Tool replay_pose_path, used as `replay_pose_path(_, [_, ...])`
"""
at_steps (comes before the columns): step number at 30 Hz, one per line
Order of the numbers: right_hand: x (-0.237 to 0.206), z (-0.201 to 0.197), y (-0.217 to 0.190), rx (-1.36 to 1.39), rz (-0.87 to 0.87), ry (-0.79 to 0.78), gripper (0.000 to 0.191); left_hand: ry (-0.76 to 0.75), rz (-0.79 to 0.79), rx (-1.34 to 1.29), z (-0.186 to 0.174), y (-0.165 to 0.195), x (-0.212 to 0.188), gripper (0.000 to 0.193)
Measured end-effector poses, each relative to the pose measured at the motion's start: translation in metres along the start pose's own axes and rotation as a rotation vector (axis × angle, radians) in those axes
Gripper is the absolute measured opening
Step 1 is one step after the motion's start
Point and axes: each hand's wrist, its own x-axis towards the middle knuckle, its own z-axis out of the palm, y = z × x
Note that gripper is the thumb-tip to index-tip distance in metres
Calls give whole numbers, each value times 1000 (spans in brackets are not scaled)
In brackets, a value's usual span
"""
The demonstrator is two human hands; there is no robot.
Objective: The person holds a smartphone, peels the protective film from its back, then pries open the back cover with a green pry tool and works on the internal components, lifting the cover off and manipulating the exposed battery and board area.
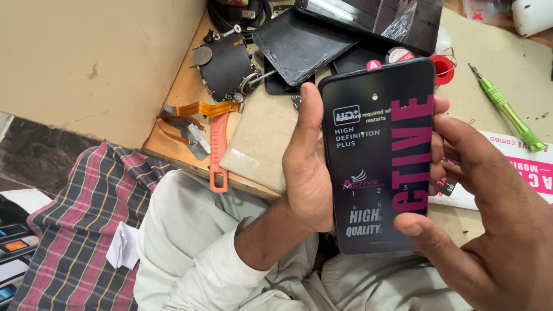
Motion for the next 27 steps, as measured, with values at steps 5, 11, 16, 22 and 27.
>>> replay_pose_path(5, [-7,1,5,17,73,24,81,-60,29,-51,4,-1,2,109])
replay_pose_path(11, [-9,7,11,190,296,69,74,-31,80,-40,5,4,-1,104])
replay_pose_path(16, [-10,8,10,198,310,35,69,-44,115,-50,2,2,0,102])
replay_pose_path(22, [-6,8,7,140,288,14,68,-37,99,7,-1,2,-1,100])
replay_pose_path(27, [-4,8,7,105,279,10,68,-31,114,19,-2,1,-2,99])
